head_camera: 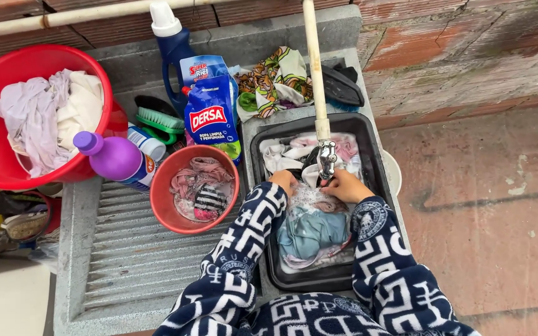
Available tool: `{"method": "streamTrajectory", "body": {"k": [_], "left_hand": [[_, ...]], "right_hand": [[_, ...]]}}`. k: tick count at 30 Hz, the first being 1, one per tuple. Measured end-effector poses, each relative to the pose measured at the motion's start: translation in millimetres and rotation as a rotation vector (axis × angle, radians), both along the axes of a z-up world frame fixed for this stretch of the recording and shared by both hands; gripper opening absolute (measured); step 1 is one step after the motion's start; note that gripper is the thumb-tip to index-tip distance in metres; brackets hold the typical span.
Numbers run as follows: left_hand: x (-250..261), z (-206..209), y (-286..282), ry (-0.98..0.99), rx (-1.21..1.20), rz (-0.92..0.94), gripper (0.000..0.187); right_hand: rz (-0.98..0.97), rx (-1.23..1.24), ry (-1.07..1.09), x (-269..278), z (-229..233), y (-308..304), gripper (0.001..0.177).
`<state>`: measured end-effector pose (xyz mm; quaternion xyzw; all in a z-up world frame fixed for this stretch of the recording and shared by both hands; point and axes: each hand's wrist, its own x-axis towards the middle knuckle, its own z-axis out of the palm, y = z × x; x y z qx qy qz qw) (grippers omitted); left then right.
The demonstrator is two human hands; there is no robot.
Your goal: Hand-washing small laundry items in a basin, including rinsing and wringing them out.
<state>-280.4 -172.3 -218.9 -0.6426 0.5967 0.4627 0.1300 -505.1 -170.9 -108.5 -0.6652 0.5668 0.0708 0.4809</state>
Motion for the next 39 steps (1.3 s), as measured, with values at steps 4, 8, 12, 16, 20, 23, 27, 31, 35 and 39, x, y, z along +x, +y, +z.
{"method": "streamTrajectory", "body": {"k": [4, 8, 12, 16, 20, 23, 27, 31, 35, 39], "left_hand": [[14, 86, 40, 0.13, -0.126, 0.093, 0.037], [36, 121, 62, 0.187, -0.318, 0.17, 0.025], [42, 148, 82, 0.336, -0.409, 0.297, 0.037], [40, 130, 90, 0.392, -0.447, 0.347, 0.038], [36, 116, 92, 0.709, -0.261, 0.525, 0.04], [44, 138, 103, 0.953, -0.222, 0.563, 0.045], [43, 175, 116, 1.158, -0.303, 0.556, 0.036], [-18, 209, 119, 1.094, -0.393, 0.654, 0.034], [-42, 142, 93, 0.72, -0.674, 0.544, 0.04], [-30, 156, 74, 0.751, -0.893, 0.425, 0.029]], "right_hand": [[-0.037, 0.069, -0.162, -8, 18, 5, 0.035], [0.023, 0.125, -0.361, -23, -12, -2, 0.038], [-0.101, 0.205, -0.591, -34, -46, 4, 0.041], [-0.066, 0.086, -0.69, -22, 46, 44, 0.033], [-0.11, 0.079, -0.791, -28, 49, 61, 0.023], [-0.213, 0.01, -0.988, -23, 78, 73, 0.03], [-0.429, -0.109, -1.287, -4, 132, 85, 0.035], [-0.564, -0.309, -1.273, 28, 128, 80, 0.039], [-0.525, -0.978, -0.585, 91, 145, 108, 0.022], [-0.369, -1.037, -0.166, 106, 139, 98, 0.044]]}}
